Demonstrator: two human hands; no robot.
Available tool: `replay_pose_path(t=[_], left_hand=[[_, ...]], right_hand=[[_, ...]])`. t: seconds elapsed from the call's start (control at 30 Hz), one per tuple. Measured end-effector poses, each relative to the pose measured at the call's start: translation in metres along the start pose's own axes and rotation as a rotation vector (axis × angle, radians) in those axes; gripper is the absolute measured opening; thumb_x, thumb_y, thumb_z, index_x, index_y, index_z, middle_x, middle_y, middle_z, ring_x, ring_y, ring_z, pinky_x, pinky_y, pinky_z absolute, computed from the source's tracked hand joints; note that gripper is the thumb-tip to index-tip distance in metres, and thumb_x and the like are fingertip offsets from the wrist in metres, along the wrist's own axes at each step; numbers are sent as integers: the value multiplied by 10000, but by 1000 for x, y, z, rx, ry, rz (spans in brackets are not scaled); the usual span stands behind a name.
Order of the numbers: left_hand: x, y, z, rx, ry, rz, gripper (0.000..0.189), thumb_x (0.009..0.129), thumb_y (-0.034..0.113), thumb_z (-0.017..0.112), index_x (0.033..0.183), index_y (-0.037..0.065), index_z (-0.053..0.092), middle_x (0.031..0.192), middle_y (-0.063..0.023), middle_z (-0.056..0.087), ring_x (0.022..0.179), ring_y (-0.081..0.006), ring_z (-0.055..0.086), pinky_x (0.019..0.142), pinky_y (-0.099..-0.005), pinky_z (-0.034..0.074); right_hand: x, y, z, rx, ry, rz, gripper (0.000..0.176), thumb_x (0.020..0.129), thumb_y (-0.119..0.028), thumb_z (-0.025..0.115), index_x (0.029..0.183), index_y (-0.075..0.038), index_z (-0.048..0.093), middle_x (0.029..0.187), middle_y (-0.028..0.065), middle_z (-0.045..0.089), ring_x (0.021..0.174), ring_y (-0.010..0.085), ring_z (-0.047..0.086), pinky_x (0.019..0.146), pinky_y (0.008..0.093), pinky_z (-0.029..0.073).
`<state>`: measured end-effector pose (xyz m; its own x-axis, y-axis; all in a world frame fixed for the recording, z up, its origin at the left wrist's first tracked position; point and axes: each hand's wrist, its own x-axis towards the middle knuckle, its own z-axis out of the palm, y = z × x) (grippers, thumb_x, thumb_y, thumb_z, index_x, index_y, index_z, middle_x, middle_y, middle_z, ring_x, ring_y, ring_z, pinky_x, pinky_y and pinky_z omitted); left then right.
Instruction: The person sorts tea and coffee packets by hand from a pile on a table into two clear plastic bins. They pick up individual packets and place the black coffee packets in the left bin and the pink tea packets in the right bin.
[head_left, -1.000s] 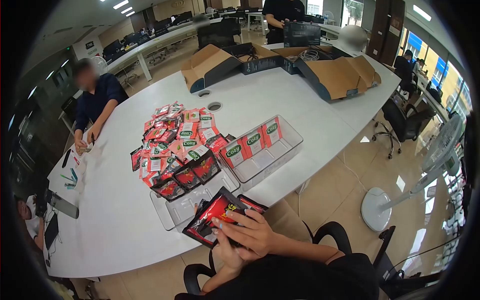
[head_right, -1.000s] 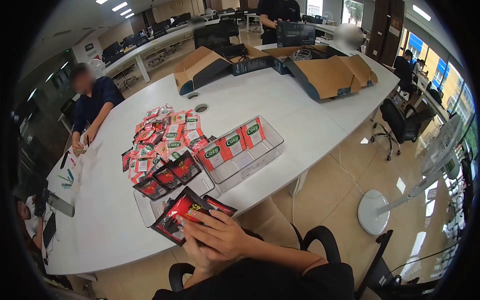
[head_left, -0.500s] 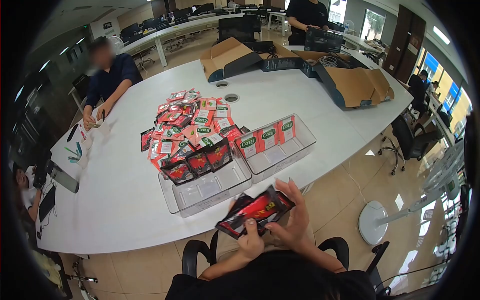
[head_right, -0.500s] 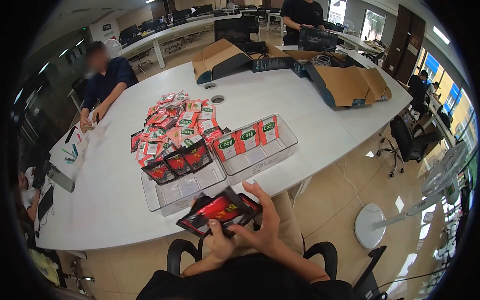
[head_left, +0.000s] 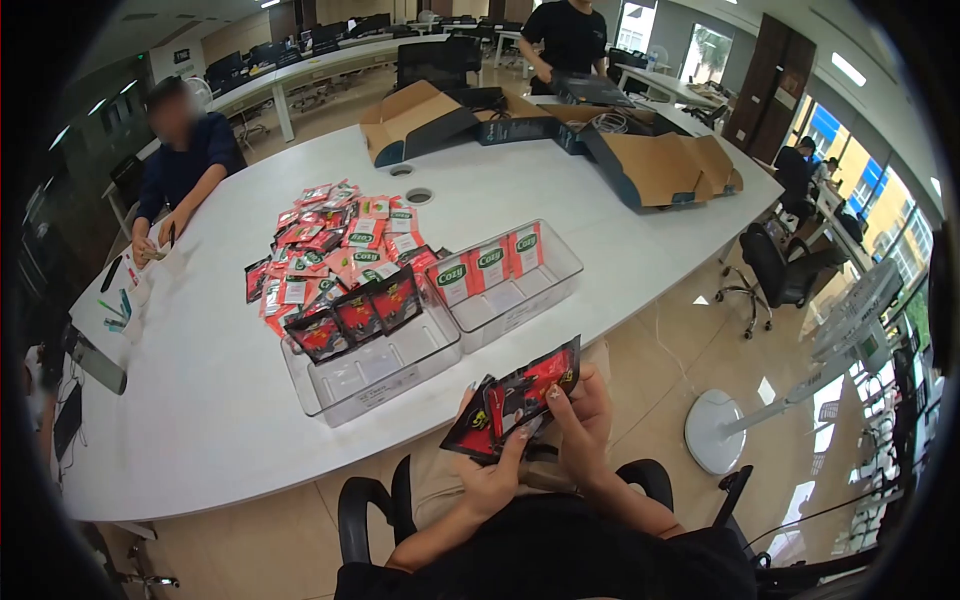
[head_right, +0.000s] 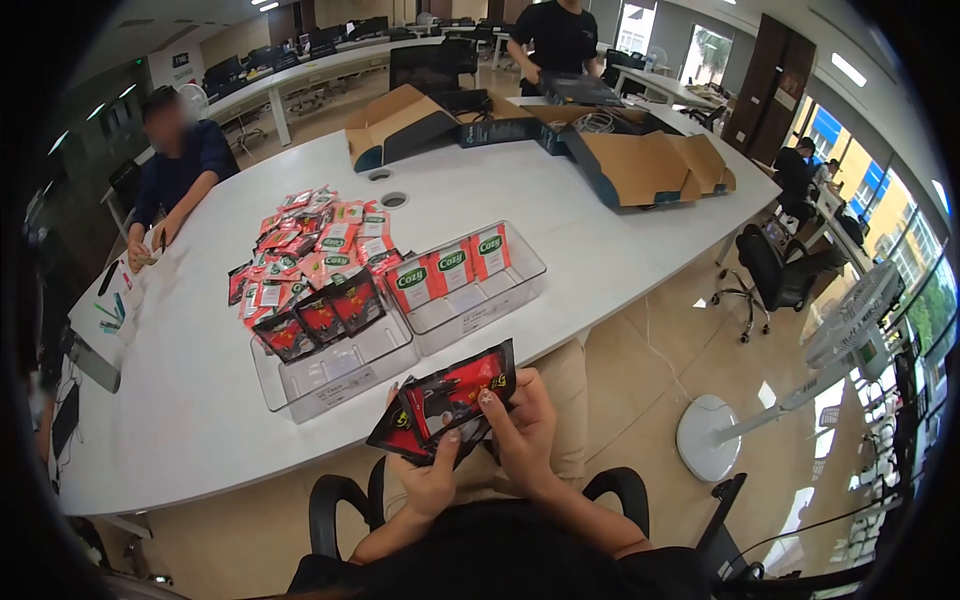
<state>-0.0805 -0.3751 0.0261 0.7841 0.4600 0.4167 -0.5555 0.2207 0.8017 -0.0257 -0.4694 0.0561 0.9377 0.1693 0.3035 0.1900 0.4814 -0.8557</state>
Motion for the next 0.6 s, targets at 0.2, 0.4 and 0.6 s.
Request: replay_pose_path(t=[0.2,0.4,0.6], left_hand=[[-2,-5,-14,13,136,158,549,939,5,479,1404,-44,191,1380,-283,450,1176,-259,540,974,-348,463],[19,-3,-52,190,625,396,569,964,149,524,1390,-65,214,1344,-281,486,1186,-296,531,922,-366,498],[56,33,-95,115,832,616,464,1014,197,450,1353,-76,288,1389,-230,448,1203,-269,518,959,-400,520]], right_hand=[[14,2,-10,117,134,-132,171,951,-31,529,1117,-33,487,1108,67,605,1007,116,583,904,296,476],[41,-2,-26,60,214,-175,260,939,-25,548,1187,-14,471,1088,81,610,957,120,612,849,277,522],[60,-2,-37,-22,248,-215,247,931,3,554,1171,1,500,1070,79,629,917,103,622,807,242,513]])
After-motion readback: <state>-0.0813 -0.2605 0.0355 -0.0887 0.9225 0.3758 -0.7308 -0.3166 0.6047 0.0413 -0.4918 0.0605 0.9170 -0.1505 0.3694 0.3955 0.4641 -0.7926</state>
